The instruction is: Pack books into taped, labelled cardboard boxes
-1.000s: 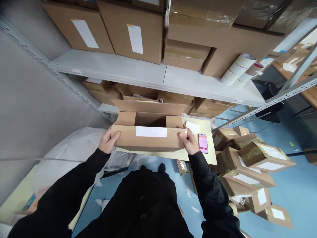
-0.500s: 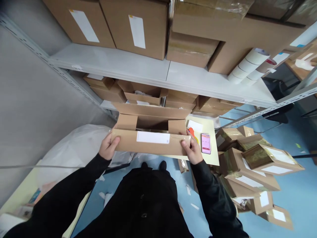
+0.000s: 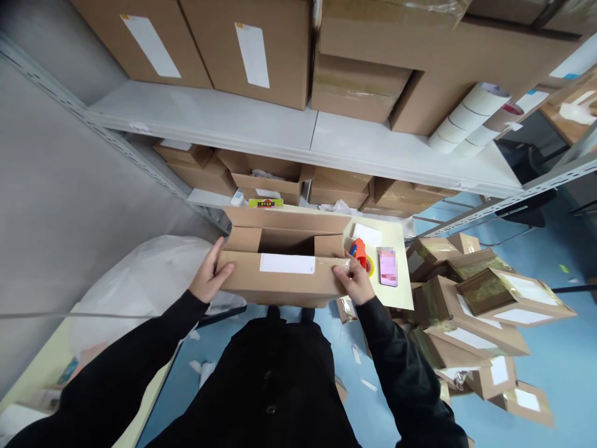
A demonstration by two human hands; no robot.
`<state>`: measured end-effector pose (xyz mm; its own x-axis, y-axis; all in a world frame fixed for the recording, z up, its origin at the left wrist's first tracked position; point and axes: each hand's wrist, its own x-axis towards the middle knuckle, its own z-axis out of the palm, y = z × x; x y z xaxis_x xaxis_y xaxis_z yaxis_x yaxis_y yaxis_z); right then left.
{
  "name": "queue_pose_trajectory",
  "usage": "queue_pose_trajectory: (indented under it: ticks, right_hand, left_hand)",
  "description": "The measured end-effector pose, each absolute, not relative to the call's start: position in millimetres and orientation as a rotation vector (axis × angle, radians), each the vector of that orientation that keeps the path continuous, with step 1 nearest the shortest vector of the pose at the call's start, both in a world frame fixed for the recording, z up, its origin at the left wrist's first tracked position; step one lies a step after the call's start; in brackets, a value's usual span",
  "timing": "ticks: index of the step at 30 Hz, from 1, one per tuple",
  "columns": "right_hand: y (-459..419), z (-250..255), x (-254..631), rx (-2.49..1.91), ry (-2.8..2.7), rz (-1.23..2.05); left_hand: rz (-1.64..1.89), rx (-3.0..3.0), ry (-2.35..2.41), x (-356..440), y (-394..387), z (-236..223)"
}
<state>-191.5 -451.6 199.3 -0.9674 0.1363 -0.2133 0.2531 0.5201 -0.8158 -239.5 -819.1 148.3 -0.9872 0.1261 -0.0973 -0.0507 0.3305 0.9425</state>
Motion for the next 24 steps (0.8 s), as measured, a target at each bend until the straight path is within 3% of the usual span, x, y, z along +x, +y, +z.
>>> queue_pose_trajectory:
  ticks: [5, 12, 18, 24]
  right_hand:
    - [-455, 191, -189, 0.391, 2.717, -1.391]
    - [-476, 185, -183, 0.017, 3.047, -0.417]
    - [-490, 187, -180, -0.125, 3.051, -0.233]
    - [-490, 225, -228, -0.155, 3.166, -0.041]
  left_hand:
    - [1.527, 0.209, 2.618, -234, -819, 143]
    - [0.657, 0.401, 2.963, -230, -803, 165]
    - [0.612, 0.714, 2.846, -218, -790, 150]
    - [0.625, 0.822, 2.812, -220, -790, 143]
